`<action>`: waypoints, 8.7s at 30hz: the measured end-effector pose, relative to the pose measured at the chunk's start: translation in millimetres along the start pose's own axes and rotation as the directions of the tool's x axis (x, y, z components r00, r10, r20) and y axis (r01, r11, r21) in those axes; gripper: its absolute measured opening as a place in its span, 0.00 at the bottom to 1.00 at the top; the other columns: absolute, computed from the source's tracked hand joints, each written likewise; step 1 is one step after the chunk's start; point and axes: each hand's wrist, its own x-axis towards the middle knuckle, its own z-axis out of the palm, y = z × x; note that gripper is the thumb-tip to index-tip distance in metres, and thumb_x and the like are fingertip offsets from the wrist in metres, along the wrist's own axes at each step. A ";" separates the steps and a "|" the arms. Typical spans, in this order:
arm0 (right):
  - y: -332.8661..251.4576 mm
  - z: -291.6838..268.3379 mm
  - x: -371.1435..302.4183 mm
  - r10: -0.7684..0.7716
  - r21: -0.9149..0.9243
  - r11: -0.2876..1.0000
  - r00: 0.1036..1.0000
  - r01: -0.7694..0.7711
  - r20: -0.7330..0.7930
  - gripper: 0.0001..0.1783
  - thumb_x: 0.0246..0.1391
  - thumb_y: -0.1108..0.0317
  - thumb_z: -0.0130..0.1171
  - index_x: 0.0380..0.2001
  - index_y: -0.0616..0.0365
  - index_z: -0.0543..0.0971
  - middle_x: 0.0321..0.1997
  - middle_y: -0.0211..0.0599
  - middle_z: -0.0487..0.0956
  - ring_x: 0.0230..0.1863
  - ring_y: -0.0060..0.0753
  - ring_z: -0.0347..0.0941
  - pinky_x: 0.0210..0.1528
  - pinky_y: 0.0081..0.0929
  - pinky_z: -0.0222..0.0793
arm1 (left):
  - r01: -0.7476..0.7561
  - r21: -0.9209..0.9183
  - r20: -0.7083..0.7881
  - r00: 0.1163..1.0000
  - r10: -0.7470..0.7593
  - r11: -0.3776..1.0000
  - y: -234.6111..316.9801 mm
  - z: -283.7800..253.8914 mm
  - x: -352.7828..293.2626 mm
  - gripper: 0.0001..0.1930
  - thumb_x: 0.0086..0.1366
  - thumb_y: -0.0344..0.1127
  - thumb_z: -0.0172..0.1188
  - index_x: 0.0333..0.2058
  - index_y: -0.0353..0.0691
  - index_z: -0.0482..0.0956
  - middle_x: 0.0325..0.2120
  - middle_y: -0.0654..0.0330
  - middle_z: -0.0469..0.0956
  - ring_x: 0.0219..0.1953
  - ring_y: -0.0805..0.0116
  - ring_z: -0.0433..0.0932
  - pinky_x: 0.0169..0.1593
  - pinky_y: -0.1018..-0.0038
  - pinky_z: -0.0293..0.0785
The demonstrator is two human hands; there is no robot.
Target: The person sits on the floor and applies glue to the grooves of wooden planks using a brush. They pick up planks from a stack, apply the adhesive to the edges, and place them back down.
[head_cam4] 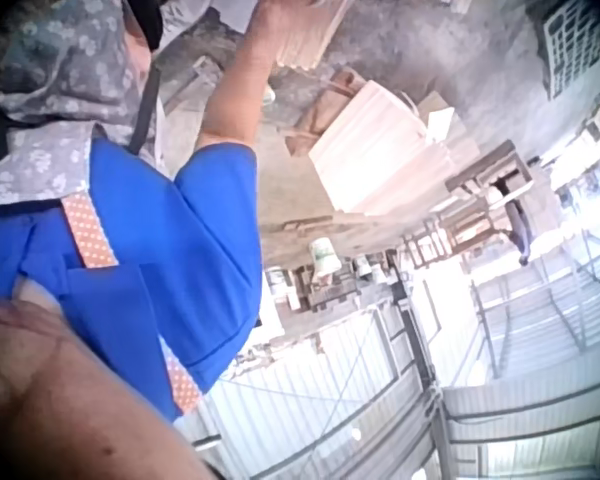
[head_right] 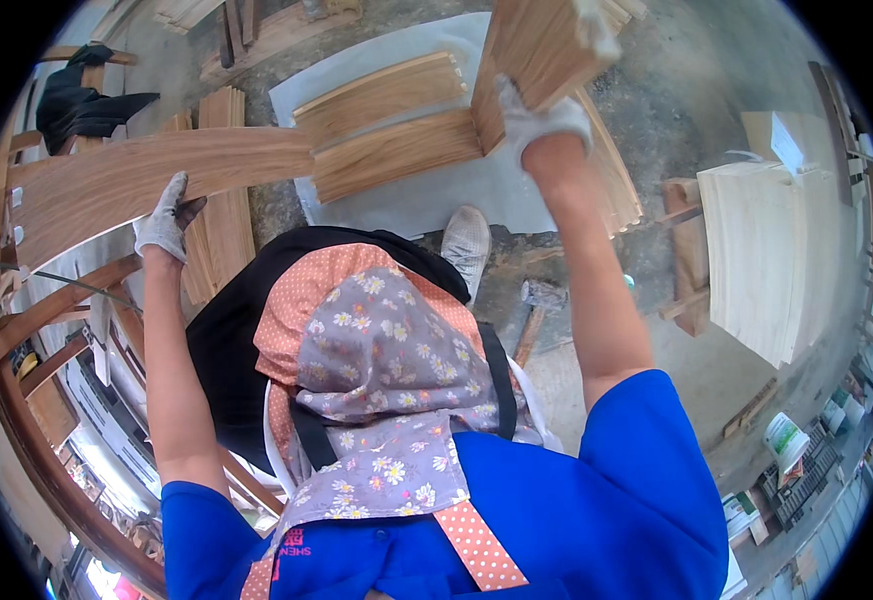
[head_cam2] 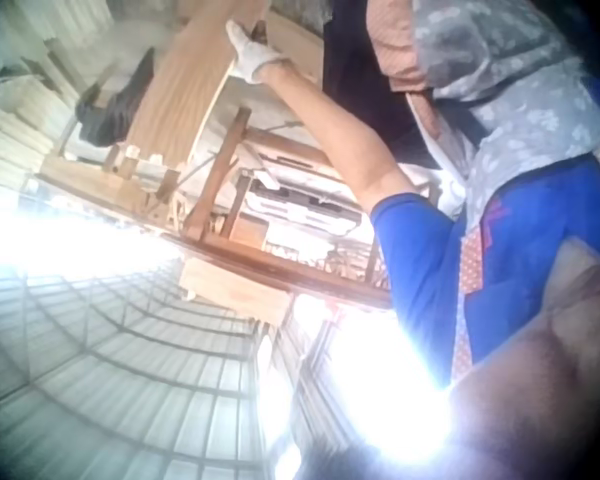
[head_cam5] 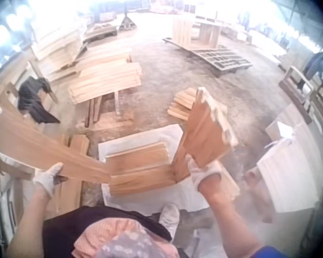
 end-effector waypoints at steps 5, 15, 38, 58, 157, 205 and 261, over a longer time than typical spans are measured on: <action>-3.3 -0.3 -10.6 -0.229 -0.116 0.969 0.969 0.219 -0.090 0.26 0.53 0.52 0.52 0.47 0.61 0.72 0.45 0.46 0.76 0.52 0.43 0.68 0.54 0.31 0.61 | -0.050 -0.014 0.010 0.999 0.051 0.999 14.2 2.9 -6.7 0.18 0.50 0.24 0.64 0.40 0.33 0.71 0.34 0.55 0.75 0.31 0.64 0.78 0.29 0.70 0.81; -9.8 4.5 4.2 -0.044 -0.142 0.989 0.999 0.044 0.000 0.29 0.50 0.46 0.53 0.39 0.65 0.76 0.41 0.47 0.77 0.46 0.43 0.72 0.46 0.31 0.67 | -0.151 -0.170 0.031 0.987 0.158 0.974 27.8 4.1 -2.0 0.20 0.49 0.22 0.64 0.42 0.36 0.70 0.35 0.55 0.75 0.31 0.60 0.78 0.29 0.67 0.81; -258.1 -46.3 -50.5 -0.756 0.225 0.646 0.653 0.730 0.050 0.44 0.40 0.52 0.64 0.59 0.54 0.57 0.61 0.48 0.60 0.61 0.46 0.55 0.61 0.35 0.54 | -0.711 0.093 0.232 0.696 0.679 0.697 70.9 -42.9 -50.0 0.15 0.49 0.29 0.65 0.38 0.35 0.76 0.33 0.59 0.78 0.33 0.68 0.77 0.36 0.74 0.73; -327.9 9.7 -75.0 -0.305 0.843 -0.450 0.938 -0.294 0.164 0.22 0.47 0.69 0.62 0.45 0.61 0.69 0.44 0.40 0.73 0.45 0.41 0.71 0.45 0.46 0.72 | -0.023 -0.438 0.486 0.835 0.258 0.899 36.0 -25.5 -44.9 0.21 0.60 0.51 0.54 0.45 0.42 0.72 0.42 0.58 0.72 0.29 0.71 0.71 0.36 0.77 0.71; 260.6 51.8 -324.5 0.732 0.065 0.301 0.274 -0.951 0.624 0.09 0.41 0.64 0.55 0.25 0.57 0.69 0.18 0.33 0.67 0.16 0.31 0.64 0.18 0.32 0.61 | -0.146 0.285 -0.061 0.984 0.170 0.947 -155.0 -4.2 9.0 0.22 0.49 0.26 0.65 0.42 0.32 0.67 0.35 0.52 0.75 0.30 0.62 0.78 0.25 0.68 0.81; -263.3 -140.4 -148.5 -0.459 0.252 0.886 0.815 0.390 0.354 0.21 0.54 0.53 0.51 0.39 0.62 0.75 0.19 0.28 0.70 0.16 0.16 0.64 0.16 0.15 0.61 | -0.208 0.708 0.009 0.958 0.286 0.675 -15.8 -5.4 -48.7 0.16 0.57 0.48 0.51 0.39 0.46 0.76 0.34 0.52 0.78 0.39 0.51 0.76 0.43 0.62 0.72; -168.6 -226.5 -105.0 0.441 -0.048 0.897 0.896 -0.439 0.059 0.19 0.51 0.47 0.51 0.30 0.53 0.74 0.13 0.24 0.63 0.10 0.16 0.59 0.10 0.17 0.57 | -0.389 0.475 0.384 0.899 0.212 0.790 27.0 295.6 -116.6 0.38 0.55 0.39 0.55 0.58 0.24 0.47 0.56 0.39 0.57 0.51 0.50 0.69 0.49 0.65 0.71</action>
